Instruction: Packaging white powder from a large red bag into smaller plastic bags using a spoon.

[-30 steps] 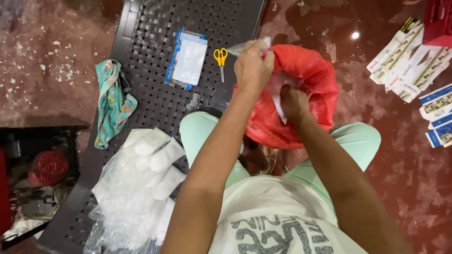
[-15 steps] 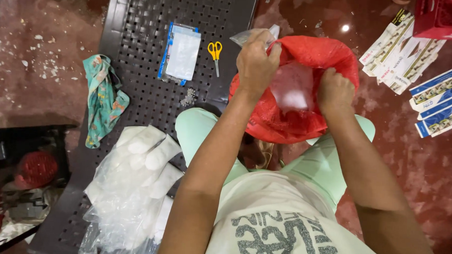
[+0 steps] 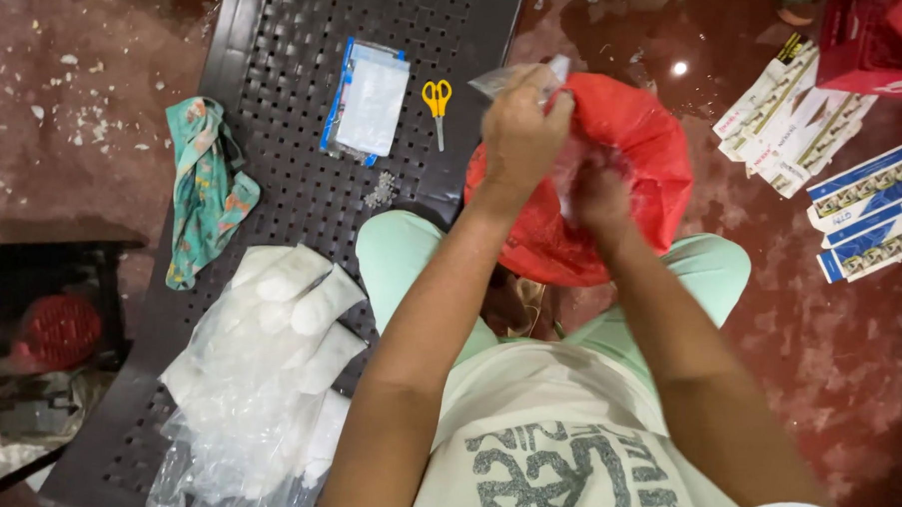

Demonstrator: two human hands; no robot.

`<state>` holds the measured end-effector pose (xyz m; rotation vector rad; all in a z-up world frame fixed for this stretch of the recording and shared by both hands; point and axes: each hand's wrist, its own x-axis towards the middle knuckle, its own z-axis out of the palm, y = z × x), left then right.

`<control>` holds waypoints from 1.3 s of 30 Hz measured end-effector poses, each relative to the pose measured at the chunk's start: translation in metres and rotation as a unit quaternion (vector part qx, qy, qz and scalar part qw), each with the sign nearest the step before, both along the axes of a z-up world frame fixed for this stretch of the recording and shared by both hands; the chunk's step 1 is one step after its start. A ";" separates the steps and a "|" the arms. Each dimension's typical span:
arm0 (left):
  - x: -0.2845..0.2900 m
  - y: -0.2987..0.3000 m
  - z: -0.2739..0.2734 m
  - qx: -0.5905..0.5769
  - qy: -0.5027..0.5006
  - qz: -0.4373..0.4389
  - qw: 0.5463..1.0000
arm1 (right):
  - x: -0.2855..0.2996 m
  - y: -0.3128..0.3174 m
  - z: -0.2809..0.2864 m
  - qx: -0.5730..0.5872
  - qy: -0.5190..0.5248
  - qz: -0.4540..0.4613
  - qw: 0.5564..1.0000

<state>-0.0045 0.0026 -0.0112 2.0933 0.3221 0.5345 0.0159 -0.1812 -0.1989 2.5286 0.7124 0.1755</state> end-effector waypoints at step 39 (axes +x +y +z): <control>0.007 0.000 -0.036 0.066 0.091 0.087 0.990 | 0.014 0.025 -0.035 0.105 0.246 -0.100 0.958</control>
